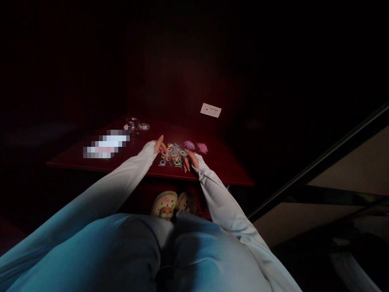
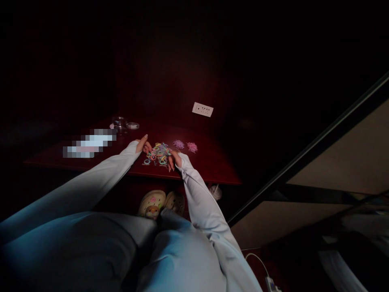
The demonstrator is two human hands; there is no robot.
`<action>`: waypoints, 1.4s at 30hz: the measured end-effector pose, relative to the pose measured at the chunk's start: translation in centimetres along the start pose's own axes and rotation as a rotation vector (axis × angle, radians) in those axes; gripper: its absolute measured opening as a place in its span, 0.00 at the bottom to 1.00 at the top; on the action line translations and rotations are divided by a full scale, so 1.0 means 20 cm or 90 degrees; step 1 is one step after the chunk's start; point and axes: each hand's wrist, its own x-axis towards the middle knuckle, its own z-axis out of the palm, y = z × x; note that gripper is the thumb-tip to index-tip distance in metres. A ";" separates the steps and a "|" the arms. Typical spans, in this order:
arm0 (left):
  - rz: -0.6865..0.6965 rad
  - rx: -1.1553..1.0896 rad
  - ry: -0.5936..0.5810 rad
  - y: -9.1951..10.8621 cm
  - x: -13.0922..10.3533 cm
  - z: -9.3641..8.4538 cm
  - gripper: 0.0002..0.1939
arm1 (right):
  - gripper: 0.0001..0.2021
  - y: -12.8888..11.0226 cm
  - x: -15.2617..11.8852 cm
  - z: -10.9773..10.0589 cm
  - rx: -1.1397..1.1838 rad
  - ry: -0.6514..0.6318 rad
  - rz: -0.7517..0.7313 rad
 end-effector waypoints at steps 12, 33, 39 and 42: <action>-0.038 -0.127 -0.190 0.12 -0.11 -0.01 0.42 | 0.37 -0.02 0.01 0.00 0.065 0.015 -0.051; 0.079 0.000 0.037 0.01 -0.01 0.02 0.32 | 0.23 0.05 0.12 0.04 -0.366 0.230 -0.001; 0.141 0.203 0.138 -0.06 0.01 0.06 0.19 | 0.22 0.02 0.07 0.02 -0.313 0.156 -0.115; 0.139 0.219 0.132 -0.06 0.00 0.06 0.20 | 0.21 -0.01 0.04 0.02 -0.286 0.123 -0.176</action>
